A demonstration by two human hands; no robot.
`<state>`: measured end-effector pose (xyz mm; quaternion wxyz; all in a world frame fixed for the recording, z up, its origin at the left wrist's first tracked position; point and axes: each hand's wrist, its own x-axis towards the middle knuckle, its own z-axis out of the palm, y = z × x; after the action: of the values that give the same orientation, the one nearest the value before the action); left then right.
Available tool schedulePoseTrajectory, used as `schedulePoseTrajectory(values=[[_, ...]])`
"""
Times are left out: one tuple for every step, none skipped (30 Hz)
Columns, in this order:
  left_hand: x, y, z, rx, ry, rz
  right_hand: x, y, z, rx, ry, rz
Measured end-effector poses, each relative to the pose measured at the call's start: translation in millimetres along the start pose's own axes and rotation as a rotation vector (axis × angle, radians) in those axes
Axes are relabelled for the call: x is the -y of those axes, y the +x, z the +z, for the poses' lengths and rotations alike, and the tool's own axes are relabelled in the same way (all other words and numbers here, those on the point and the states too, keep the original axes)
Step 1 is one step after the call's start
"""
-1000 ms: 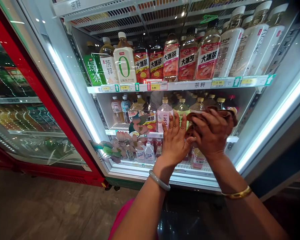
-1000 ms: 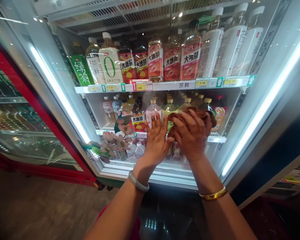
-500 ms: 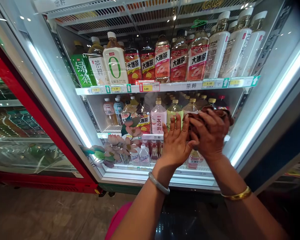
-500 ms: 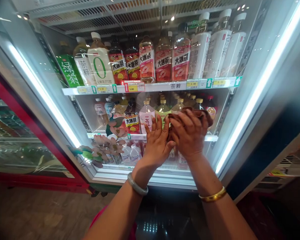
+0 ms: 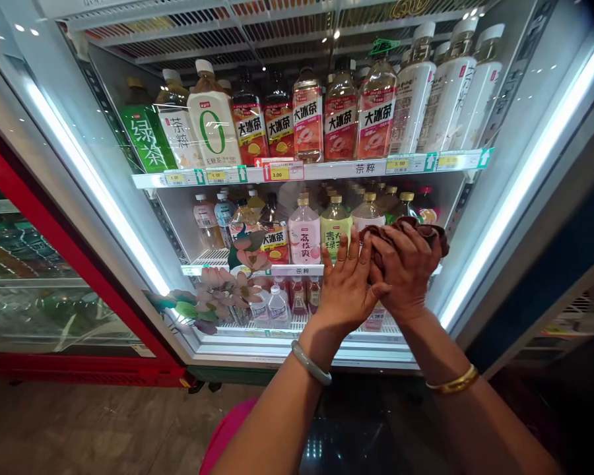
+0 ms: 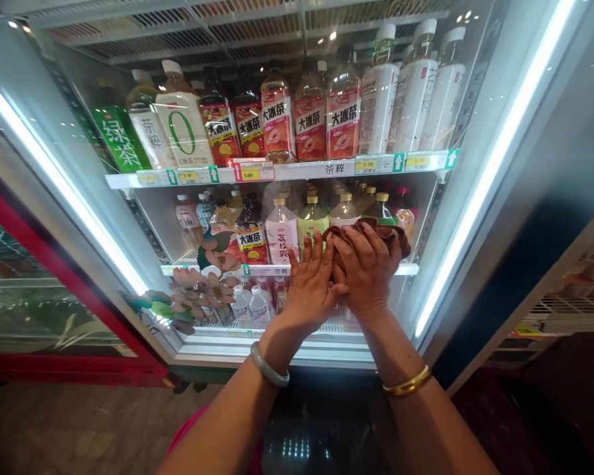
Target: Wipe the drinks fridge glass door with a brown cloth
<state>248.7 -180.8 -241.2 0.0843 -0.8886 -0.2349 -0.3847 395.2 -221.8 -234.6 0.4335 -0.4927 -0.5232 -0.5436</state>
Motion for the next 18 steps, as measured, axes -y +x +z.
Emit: schedulePoseTrajectory(values=[[-0.2, -0.7, 0.6, 0.002, -0.002, 0.003, -10.8, 0.4, -3.2, 0.016, -0.004, -0.020], [0.1, -1.6, 1.0, 0.003, -0.006, 0.007, -25.1, 0.1, -6.8, 0.015, -0.017, -0.011], [0.8, -2.5, 1.4, 0.003, -0.010, 0.011, -41.1, -1.3, -10.3, -0.003, -0.036, 0.024], [1.9, -3.5, 1.7, 0.003, -0.012, 0.016, -57.0, -3.6, -13.4, -0.036, -0.062, 0.093], [3.1, -4.3, 2.0, 0.000, -0.012, 0.020, -71.4, -6.9, -15.7, -0.088, -0.083, 0.159], [4.3, -5.1, 2.2, -0.005, -0.011, 0.024, -82.7, -10.8, -17.1, -0.128, -0.099, 0.218], [5.3, -5.7, 2.4, -0.008, -0.009, 0.030, -90.2, -14.8, -17.6, -0.157, -0.110, 0.263], [5.9, -6.2, 2.5, -0.011, -0.008, 0.034, -93.4, -18.7, -17.3, -0.175, -0.117, 0.296], [6.1, -6.4, 2.5, -0.015, -0.009, 0.035, -92.3, -22.1, -16.4, -0.181, -0.122, 0.324], [5.9, -6.5, 2.4, -0.018, -0.012, 0.035, -87.2, -24.7, -15.1, -0.184, -0.128, 0.350], [5.4, -6.4, 2.3, -0.017, -0.017, 0.033, -78.8, -26.5, -13.6, -0.187, -0.132, 0.368], [4.7, -6.1, 2.1, -0.012, -0.022, 0.031, -67.8, -27.5, -12.1, -0.181, -0.132, 0.380], [4.0, -5.7, 2.0, -0.005, -0.028, 0.029, -55.4, -27.9, -10.9, -0.164, -0.123, 0.382], [3.3, -5.3, 1.9, 0.001, -0.034, 0.027, -42.7, -27.6, -10.0, -0.138, -0.109, 0.368], [2.8, -4.8, 1.8, 0.006, -0.039, 0.027, -31.0, -27.0, -9.5, -0.100, -0.090, 0.337], [2.4, -4.3, 1.6, 0.008, -0.045, 0.026, -21.6, -26.1, -9.5, -0.057, -0.071, 0.294], [2.1, -4.0, 1.3, 0.007, -0.050, 0.024, -15.9, -25.0, -9.9, -0.013, -0.053, 0.235], [2.0, -3.9, 0.6, 0.006, -0.055, 0.020, -14.7, -23.9, -10.6, 0.022, -0.039, 0.167]])
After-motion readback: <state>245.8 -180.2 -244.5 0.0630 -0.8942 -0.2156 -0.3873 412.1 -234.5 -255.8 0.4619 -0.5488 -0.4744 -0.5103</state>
